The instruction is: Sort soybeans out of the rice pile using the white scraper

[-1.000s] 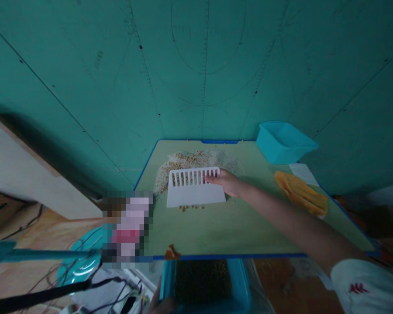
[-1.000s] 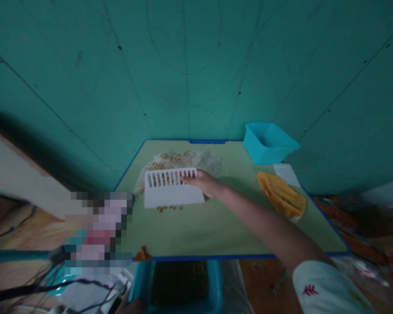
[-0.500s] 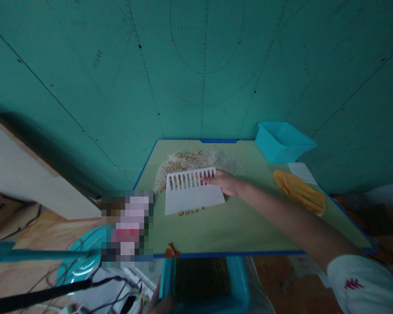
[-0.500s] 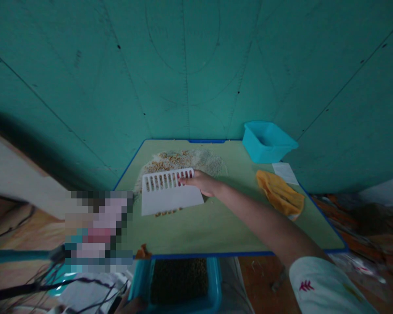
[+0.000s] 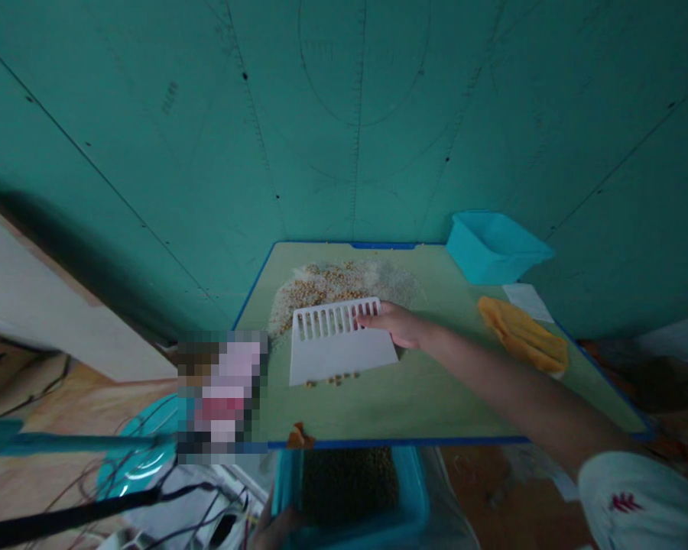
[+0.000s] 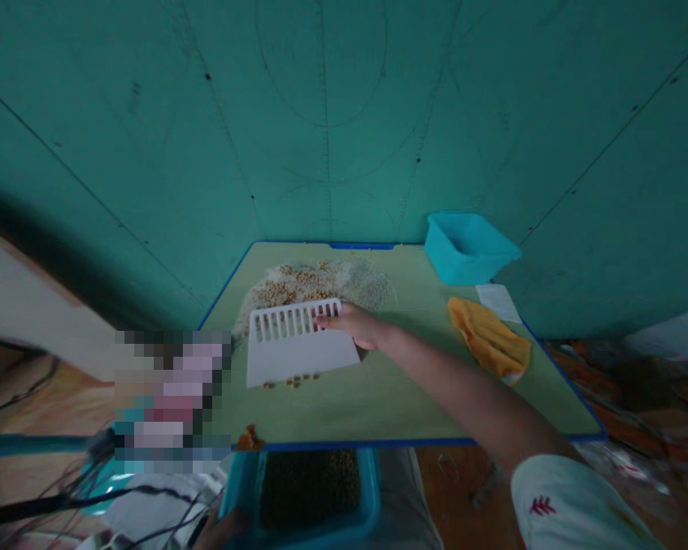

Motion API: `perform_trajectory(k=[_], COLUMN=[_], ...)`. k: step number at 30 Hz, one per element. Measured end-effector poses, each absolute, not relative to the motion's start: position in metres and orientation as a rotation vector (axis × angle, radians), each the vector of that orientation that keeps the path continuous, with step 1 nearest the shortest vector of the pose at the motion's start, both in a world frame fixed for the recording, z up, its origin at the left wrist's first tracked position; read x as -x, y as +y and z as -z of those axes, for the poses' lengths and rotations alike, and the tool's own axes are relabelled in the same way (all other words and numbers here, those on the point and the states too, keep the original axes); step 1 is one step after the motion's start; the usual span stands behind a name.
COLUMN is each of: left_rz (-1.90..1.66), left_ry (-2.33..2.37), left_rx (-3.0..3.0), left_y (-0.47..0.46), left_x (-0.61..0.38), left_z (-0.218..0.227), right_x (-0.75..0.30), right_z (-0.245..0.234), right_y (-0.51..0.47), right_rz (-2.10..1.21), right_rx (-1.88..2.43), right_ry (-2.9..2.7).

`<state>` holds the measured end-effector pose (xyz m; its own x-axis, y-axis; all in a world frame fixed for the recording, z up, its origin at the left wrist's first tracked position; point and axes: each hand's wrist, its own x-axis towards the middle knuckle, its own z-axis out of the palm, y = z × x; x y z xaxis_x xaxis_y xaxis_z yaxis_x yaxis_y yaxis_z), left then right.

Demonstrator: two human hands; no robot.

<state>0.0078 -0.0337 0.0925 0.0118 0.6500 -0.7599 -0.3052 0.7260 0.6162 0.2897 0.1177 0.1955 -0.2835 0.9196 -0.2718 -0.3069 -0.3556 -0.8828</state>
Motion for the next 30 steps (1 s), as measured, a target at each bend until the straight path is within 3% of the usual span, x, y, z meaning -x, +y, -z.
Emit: perform_trajectory(k=[9, 22, 30], left_rz=[-0.812, -0.804, -0.839], left_ry=[1.338, 1.321, 1.431], left_rx=[-0.248, -0.21, -0.305], left_y=[-0.027, -0.028, -0.031], left_x=[-0.01, -0.013, 0.006], left_z=[-0.123, -0.13, -0.11], right_x=[-0.292, -0.288, -0.276], right_z=[-0.196, -0.195, -0.198], right_y=[0.114, 0.118, 0.115], right_rz=[-1.814, -1.9, -1.892], right_rx=[1.053, 1.045, 1.045], right_ry=[-0.925, -0.89, -0.916])
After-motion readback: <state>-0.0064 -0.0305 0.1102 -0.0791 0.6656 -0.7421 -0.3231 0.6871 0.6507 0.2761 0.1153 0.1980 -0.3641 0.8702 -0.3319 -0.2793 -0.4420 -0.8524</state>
